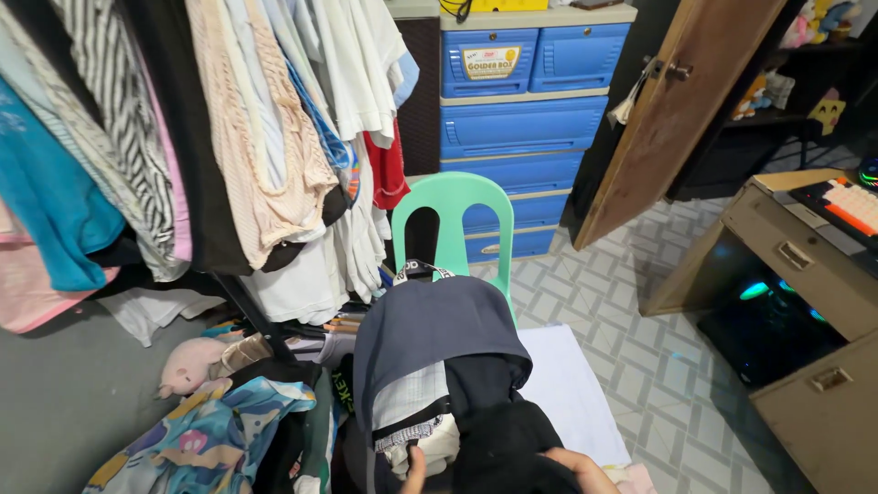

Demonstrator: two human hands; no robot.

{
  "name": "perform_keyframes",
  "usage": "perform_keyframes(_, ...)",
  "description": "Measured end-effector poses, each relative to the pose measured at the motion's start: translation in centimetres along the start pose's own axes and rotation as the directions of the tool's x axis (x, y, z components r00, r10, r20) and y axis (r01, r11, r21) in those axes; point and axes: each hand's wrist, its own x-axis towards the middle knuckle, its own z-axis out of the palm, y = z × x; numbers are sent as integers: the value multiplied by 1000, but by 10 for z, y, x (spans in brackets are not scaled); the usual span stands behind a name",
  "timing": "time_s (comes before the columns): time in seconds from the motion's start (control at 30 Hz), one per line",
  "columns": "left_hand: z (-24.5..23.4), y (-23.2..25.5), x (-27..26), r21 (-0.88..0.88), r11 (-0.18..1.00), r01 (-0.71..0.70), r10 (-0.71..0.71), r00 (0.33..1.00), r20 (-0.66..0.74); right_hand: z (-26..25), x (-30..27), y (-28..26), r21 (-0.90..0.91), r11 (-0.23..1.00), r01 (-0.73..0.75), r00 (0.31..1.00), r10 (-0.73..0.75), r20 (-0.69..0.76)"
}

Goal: The person picks clothing items one at a time from a pile beside a clothes rack, folds each item by hand, and places it into an open backpack resting on a chair. The backpack already contains some items, and the person continues adding folded clothes throughout the clip.

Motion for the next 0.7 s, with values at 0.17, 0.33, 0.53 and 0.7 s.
perform_keyframes(0.17, 36, 44, -2, -296, 926, 234, -186, 966, 182, 3, 18, 3, 176, 983, -58, 997, 66, -36)
perform_keyframes(0.33, 81, 153, -60, -220, 886, 408, -388, 913, 129, 9, 22, -8, 402, 909, -112, 993, 95, 63)
perform_keyframes(0.53, 101, 202, -50, -337, 889, 310, -303, 950, 74, 20, 36, -27, 219, 966, -134, 991, 133, 20)
perform_keyframes(0.7, 84, 206, 16, -293, 933, 207, -219, 976, -8, 4, 74, -59, -125, 989, 78, 979, -100, -180)
